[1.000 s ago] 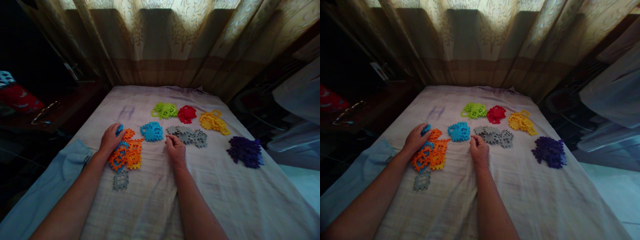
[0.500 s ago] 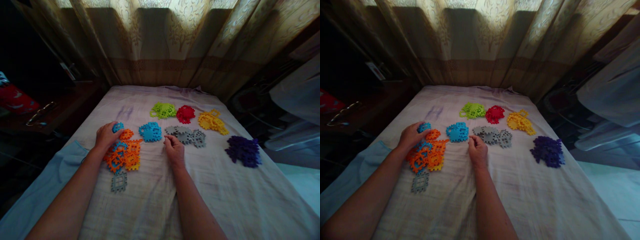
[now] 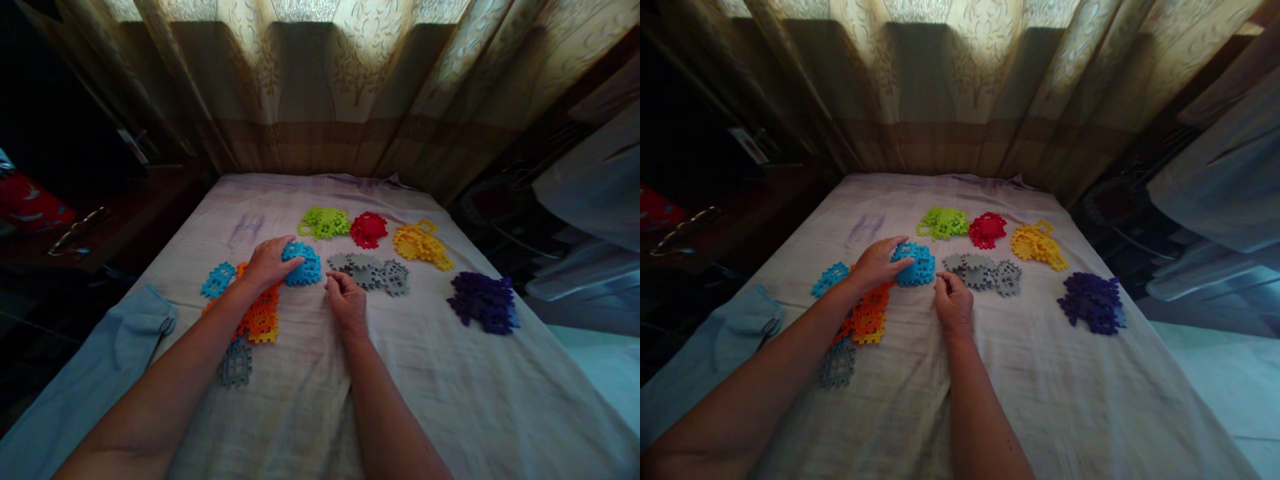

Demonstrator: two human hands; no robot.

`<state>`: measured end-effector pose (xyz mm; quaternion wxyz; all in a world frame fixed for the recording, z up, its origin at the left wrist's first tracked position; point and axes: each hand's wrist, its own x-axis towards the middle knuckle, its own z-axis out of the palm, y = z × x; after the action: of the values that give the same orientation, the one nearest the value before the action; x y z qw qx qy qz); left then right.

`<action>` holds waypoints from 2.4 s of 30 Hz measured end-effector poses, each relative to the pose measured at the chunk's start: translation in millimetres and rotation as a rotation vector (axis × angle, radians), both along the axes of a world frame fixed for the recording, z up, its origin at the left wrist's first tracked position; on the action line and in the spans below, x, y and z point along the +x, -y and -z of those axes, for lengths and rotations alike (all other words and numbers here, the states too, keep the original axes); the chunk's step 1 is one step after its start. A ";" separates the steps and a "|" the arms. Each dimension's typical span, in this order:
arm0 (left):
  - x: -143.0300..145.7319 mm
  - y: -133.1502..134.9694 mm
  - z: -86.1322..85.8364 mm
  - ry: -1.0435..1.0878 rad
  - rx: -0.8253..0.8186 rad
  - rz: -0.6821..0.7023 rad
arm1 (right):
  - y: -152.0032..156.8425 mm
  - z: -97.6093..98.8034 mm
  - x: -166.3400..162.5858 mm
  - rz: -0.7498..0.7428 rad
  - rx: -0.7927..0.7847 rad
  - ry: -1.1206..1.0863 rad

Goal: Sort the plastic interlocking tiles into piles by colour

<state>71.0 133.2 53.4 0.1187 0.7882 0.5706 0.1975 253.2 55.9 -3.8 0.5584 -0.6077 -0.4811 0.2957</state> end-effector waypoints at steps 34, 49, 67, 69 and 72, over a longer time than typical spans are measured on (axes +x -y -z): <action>-127.5 57.2 11.5 -0.367 -0.169 -0.436 | 0.2 1.1 0.9 -0.028 -0.009 0.018; -88.5 52.2 -20.5 -0.158 -0.072 -0.360 | 0.8 -0.6 0.6 -0.036 -0.011 0.023; 5.3 -0.9 -9.6 -0.009 -0.004 -0.010 | -1.0 3.7 -0.7 -0.010 0.010 0.020; 0.2 -0.3 -6.6 0.007 0.007 -0.041 | -1.2 4.6 -0.4 -0.011 0.011 0.022; -21.8 4.3 -1.2 0.031 0.015 -0.182 | -1.4 5.1 -0.3 -0.008 0.012 0.019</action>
<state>49.2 128.9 54.6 0.1031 0.7308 0.6365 0.2238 253.0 57.2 -8.9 0.5561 -0.6053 -0.4906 0.2892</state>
